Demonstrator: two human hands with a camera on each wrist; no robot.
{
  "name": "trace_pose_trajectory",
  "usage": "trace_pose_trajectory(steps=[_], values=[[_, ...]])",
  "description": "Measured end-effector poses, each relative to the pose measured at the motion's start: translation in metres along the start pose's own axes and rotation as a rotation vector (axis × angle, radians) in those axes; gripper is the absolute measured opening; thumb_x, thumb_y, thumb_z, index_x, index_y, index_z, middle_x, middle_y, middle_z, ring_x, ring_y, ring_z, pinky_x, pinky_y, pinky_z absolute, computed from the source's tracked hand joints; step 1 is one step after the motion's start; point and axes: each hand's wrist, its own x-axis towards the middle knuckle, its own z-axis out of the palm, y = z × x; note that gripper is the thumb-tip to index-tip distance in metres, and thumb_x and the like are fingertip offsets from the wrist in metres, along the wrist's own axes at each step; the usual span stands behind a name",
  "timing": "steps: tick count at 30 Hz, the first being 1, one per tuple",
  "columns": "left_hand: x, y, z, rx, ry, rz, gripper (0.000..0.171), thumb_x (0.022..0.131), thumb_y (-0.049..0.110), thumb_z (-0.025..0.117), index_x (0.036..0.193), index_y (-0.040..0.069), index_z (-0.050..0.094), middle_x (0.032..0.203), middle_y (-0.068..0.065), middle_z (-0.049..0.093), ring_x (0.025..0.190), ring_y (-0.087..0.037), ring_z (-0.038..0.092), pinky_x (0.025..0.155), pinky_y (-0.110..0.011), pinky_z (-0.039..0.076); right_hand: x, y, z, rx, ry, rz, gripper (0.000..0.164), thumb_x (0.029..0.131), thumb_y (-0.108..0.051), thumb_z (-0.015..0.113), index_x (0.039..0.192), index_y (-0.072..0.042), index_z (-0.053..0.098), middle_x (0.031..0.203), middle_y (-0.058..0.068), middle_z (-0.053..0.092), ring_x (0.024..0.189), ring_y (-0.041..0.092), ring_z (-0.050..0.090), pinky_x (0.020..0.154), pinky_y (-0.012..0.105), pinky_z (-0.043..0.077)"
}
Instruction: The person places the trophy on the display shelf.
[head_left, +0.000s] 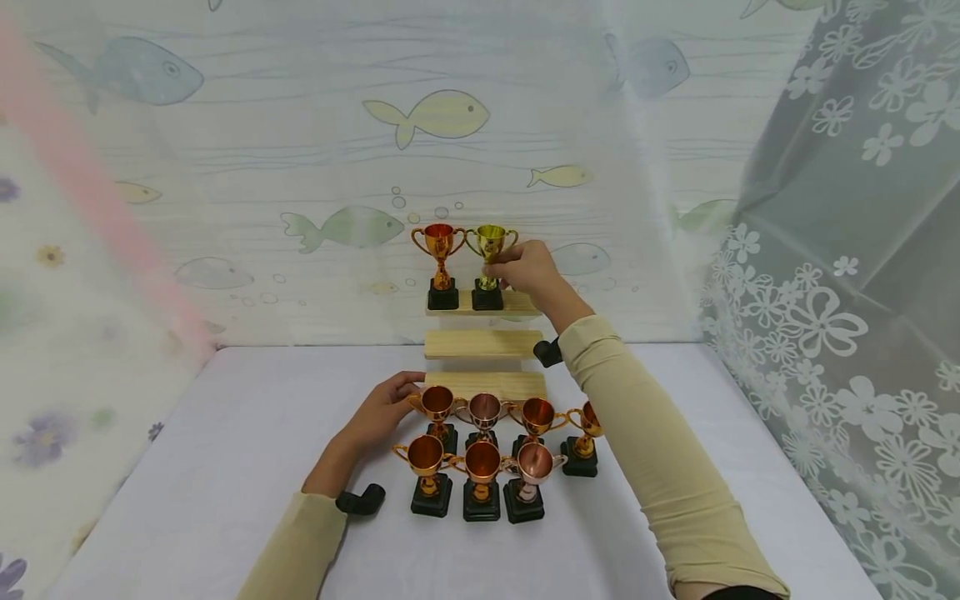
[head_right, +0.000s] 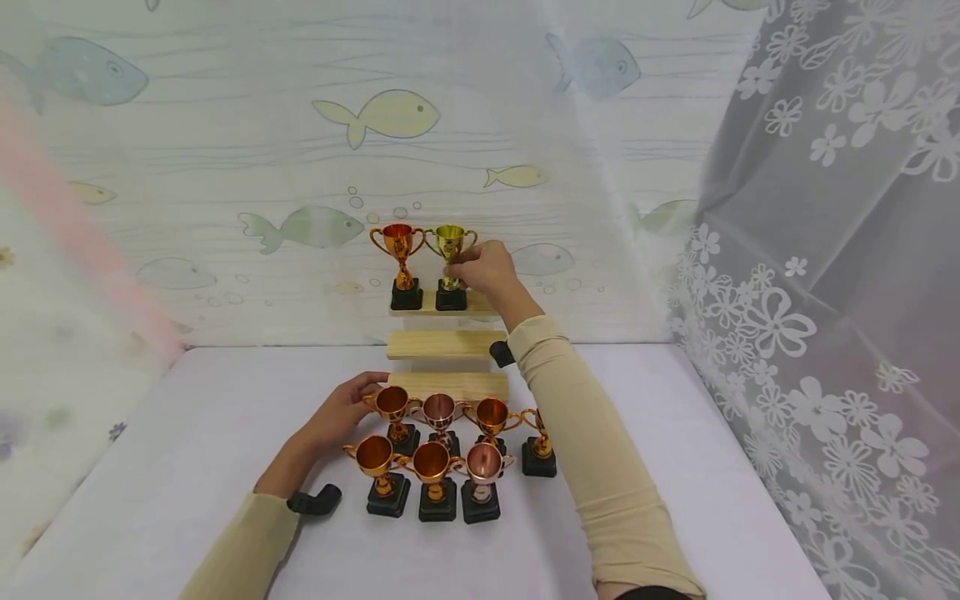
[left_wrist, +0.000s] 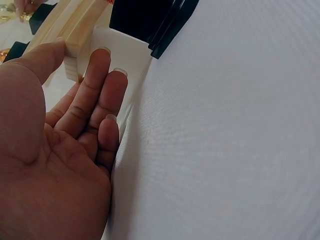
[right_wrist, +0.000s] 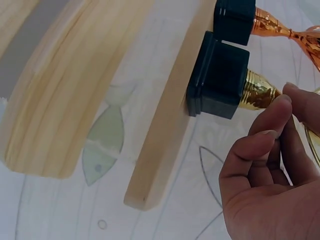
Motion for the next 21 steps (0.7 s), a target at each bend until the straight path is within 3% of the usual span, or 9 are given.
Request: trace_pose_trajectory(steps=[8,21], values=[[0.0017,-0.0006,0.0006,-0.007,0.002,0.009,0.040,0.101,0.021,0.058,0.140,0.015,0.051,0.108,-0.003,0.071,0.107,-0.019,0.064,0.105,-0.049,0.039,0.0018,0.0027,0.0038,-0.008,0.010,-0.019,0.025,0.091,-0.014,0.073,0.113,-0.001,0.072,0.121,0.012,0.062,0.095,0.038,0.063,0.091,0.047,0.050],[0.0007,-0.0020,0.0004,0.000,0.001,0.017,0.043,0.101,0.024,0.059,0.142,0.013,0.051,0.107,-0.003,0.070,0.107,-0.018,0.063,0.105,-0.047,0.038,0.0005,0.0033,0.0087,0.014,-0.003,-0.054,0.023,0.091,-0.013,0.073,0.111,-0.001,0.074,0.118,0.012,0.065,0.093,0.038,0.064,0.088,0.045,0.052]])
